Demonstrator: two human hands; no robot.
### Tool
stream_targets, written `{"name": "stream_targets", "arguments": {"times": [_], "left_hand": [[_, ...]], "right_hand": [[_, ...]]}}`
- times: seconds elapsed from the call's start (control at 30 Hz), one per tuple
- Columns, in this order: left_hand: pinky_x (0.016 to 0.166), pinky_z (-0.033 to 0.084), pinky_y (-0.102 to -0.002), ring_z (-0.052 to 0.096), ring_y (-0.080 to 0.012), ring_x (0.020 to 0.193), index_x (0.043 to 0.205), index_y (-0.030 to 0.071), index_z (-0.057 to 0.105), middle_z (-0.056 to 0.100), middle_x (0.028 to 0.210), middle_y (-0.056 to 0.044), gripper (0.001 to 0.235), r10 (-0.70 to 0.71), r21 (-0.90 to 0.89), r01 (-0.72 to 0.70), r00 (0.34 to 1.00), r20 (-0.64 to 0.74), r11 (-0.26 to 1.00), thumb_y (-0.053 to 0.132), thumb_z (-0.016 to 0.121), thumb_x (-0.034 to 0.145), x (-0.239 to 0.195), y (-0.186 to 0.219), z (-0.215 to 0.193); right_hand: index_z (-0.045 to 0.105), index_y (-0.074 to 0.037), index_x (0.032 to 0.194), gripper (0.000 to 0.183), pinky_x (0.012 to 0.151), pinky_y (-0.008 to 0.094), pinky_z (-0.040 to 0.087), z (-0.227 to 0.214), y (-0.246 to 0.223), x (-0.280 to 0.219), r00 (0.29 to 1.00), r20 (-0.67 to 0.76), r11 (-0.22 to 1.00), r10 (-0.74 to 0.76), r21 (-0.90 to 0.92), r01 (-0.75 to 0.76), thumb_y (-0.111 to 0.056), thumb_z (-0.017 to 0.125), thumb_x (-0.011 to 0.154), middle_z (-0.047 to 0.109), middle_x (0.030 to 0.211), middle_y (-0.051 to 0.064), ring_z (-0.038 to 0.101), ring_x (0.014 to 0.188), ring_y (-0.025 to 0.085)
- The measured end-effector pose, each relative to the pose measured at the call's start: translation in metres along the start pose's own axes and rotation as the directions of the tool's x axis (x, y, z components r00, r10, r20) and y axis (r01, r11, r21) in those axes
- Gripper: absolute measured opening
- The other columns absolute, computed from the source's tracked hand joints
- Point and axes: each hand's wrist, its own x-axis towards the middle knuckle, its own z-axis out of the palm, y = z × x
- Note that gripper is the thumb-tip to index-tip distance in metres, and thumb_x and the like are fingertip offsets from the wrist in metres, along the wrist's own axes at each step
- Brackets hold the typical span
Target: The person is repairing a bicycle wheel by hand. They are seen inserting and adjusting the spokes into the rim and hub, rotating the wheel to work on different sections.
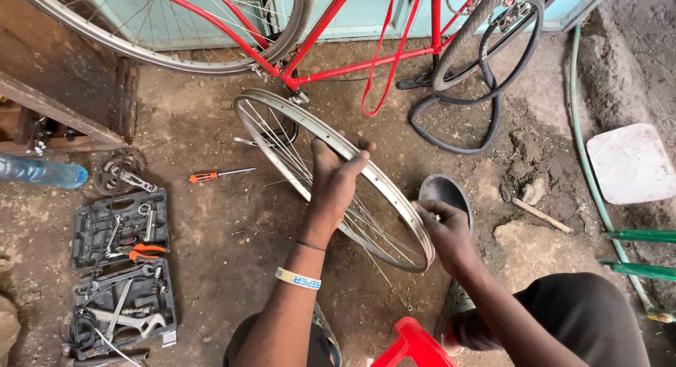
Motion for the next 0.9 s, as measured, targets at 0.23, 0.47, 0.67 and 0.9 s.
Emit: {"name": "stream_targets", "arguments": {"times": [0.23, 0.47, 0.67, 0.9], "left_hand": [[0.108, 0.044, -0.049, 0.058, -0.0341, 0.122, 0.135, -0.009, 0.01, 0.051, 0.133, -0.029, 0.068, 0.044, -0.118, -0.029, 0.991, 0.127, 0.993, -0.014, 0.05, 0.08, -0.006, -0.003, 0.01], [0.111, 0.044, -0.05, 0.059, -0.0384, 0.126, 0.138, -0.015, 0.009, 0.052, 0.135, -0.03, 0.07, 0.073, -0.094, -0.058, 0.983, 0.169, 0.994, -0.018, 0.052, 0.083, -0.007, 0.0, 0.012], [0.109, 0.049, -0.049, 0.063, -0.0358, 0.12, 0.138, -0.009, 0.015, 0.057, 0.127, -0.026, 0.069, 0.102, -0.104, -0.09, 0.988, 0.117, 0.991, -0.014, 0.06, 0.086, -0.005, -0.002, 0.007], [0.102, 0.054, -0.046, 0.069, -0.0307, 0.105, 0.129, 0.001, 0.03, 0.063, 0.109, -0.017, 0.047, 0.142, -0.14, -0.141, 0.99, -0.003, 0.98, 0.003, 0.062, 0.096, 0.003, 0.008, -0.008]], "right_hand": [[0.076, -0.012, 0.082, 0.026, 0.065, 0.032, 0.043, 0.004, -0.039, 0.021, 0.998, -0.019, 0.997, -0.052, -0.053, 0.051, -0.03, 0.071, 0.1, 0.062, 0.073, 0.003, 0.051, 0.073, 0.016], [0.073, -0.012, 0.117, 0.039, 0.084, 0.039, 0.054, -0.002, -0.052, 0.045, 0.882, 0.37, 0.942, -0.291, -0.053, 0.333, -0.042, 0.072, 0.092, 0.068, 0.095, 0.012, 0.062, 0.09, 0.019], [0.063, 0.008, 0.124, 0.057, 0.085, 0.053, 0.056, -0.023, -0.066, 0.04, 0.816, 0.462, 0.904, -0.348, -0.063, 0.422, -0.028, 0.082, 0.083, 0.067, 0.101, 0.03, 0.068, 0.091, 0.041], [0.07, -0.002, 0.09, 0.018, 0.063, 0.032, 0.049, -0.068, -0.028, 0.071, 0.916, 0.391, 0.995, -0.093, 0.0, 0.101, -0.017, 0.066, 0.099, 0.063, 0.072, 0.007, 0.064, 0.07, 0.019]]}}
